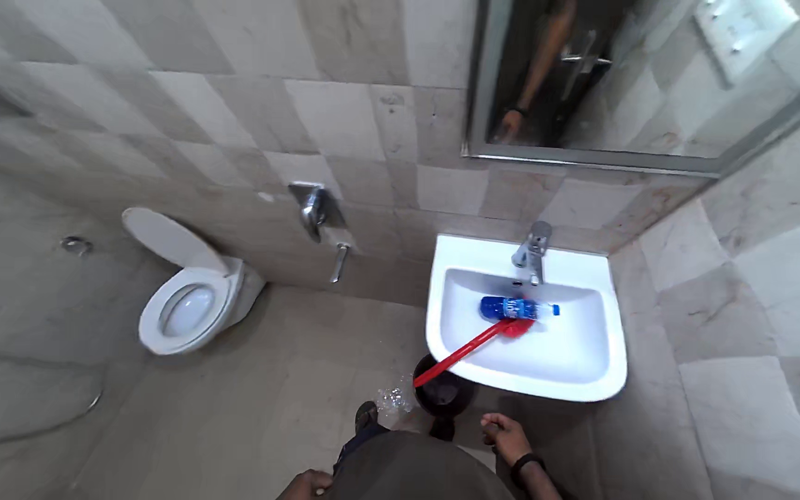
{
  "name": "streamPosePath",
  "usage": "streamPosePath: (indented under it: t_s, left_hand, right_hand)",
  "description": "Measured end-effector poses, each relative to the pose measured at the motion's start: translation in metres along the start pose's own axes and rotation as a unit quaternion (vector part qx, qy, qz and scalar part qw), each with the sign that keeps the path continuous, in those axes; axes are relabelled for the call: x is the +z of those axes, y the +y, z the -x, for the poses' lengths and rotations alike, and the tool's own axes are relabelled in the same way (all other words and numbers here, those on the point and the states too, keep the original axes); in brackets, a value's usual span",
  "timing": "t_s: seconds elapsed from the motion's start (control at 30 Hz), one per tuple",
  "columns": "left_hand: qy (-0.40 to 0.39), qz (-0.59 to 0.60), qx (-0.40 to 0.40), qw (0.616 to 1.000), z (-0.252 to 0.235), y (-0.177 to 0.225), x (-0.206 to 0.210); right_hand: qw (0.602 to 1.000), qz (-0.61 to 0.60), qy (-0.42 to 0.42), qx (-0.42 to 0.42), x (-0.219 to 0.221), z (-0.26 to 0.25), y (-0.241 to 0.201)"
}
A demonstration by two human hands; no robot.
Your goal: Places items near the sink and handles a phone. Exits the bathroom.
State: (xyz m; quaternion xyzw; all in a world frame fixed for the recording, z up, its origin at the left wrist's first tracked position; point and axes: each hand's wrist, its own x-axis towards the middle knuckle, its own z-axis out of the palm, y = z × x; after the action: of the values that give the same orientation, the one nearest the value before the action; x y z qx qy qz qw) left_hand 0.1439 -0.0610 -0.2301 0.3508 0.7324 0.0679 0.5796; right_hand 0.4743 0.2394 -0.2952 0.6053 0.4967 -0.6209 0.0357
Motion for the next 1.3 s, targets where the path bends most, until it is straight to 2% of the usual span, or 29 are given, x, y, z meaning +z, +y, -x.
streamPosePath:
  t_s: [0.07,0.1,0.2,0.23,0.33,0.5,0.6,0.77,0.87,0.93,1.03,1.1,1.13,1.23,1.3]
  left_hand:
    - [0.042,0.038,0.074,0.996,0.006,-0.006,0.010]
    - [0.067,0.017,0.067,0.995,0.003,-0.010,0.015]
    - [0.137,-0.074,-0.069,0.985,-0.021,-0.011,0.017]
    - [0.159,-0.086,-0.087,0.980,-0.027,-0.013,0.017]
    - [0.153,-0.115,-0.058,0.980,-0.028,-0.030,0.017]
    - [0.194,-0.059,-0.083,0.976,0.027,-0.060,0.012]
    - [0.250,0.022,0.003,0.968,0.067,-0.079,0.008]
    - [0.380,0.090,0.077,0.917,0.094,-0.097,-0.015]
    - [0.352,0.147,0.059,0.922,0.120,-0.104,-0.046]
    - [0.360,0.205,0.045,0.909,0.150,-0.116,-0.060]
    - [0.421,0.302,0.021,0.855,0.203,-0.148,-0.077]
    - [0.481,0.371,0.040,0.794,0.232,-0.165,-0.090]
    - [0.507,0.417,0.068,0.751,0.240,-0.168,-0.095]
    - [0.514,0.566,0.151,0.626,0.239,-0.136,-0.107]
    - [0.462,0.647,0.175,0.581,0.218,-0.096,-0.109]
  right_hand:
    - [1.000,0.021,-0.010,0.004,0.010,-0.003,-0.004]
    - [0.999,0.030,-0.015,0.009,0.016,-0.004,-0.004]
    - [0.997,0.067,-0.044,0.019,0.037,-0.005,-0.007]
    - [0.995,0.082,-0.052,0.016,0.043,-0.004,-0.008]
    - [0.991,0.114,-0.068,-0.012,0.056,0.001,-0.020]
    - [0.982,0.154,-0.072,-0.085,0.062,0.028,-0.058]
    - [0.961,0.191,-0.115,-0.163,0.063,0.050,-0.083]
    - [0.931,0.171,-0.191,-0.261,0.099,0.080,-0.129]
    - [0.914,0.201,-0.205,-0.287,0.126,0.074,-0.147]
    - [0.905,0.201,-0.221,-0.302,0.142,0.076,-0.163]
    - [0.900,0.188,-0.239,-0.311,0.166,0.086,-0.184]
    - [0.892,0.187,-0.254,-0.325,0.182,0.090,-0.195]
    - [0.881,0.192,-0.270,-0.337,0.191,0.090,-0.201]
    - [0.823,0.211,-0.376,-0.370,0.230,0.106,-0.227]
    - [0.779,0.181,-0.452,-0.396,0.261,0.131,-0.248]
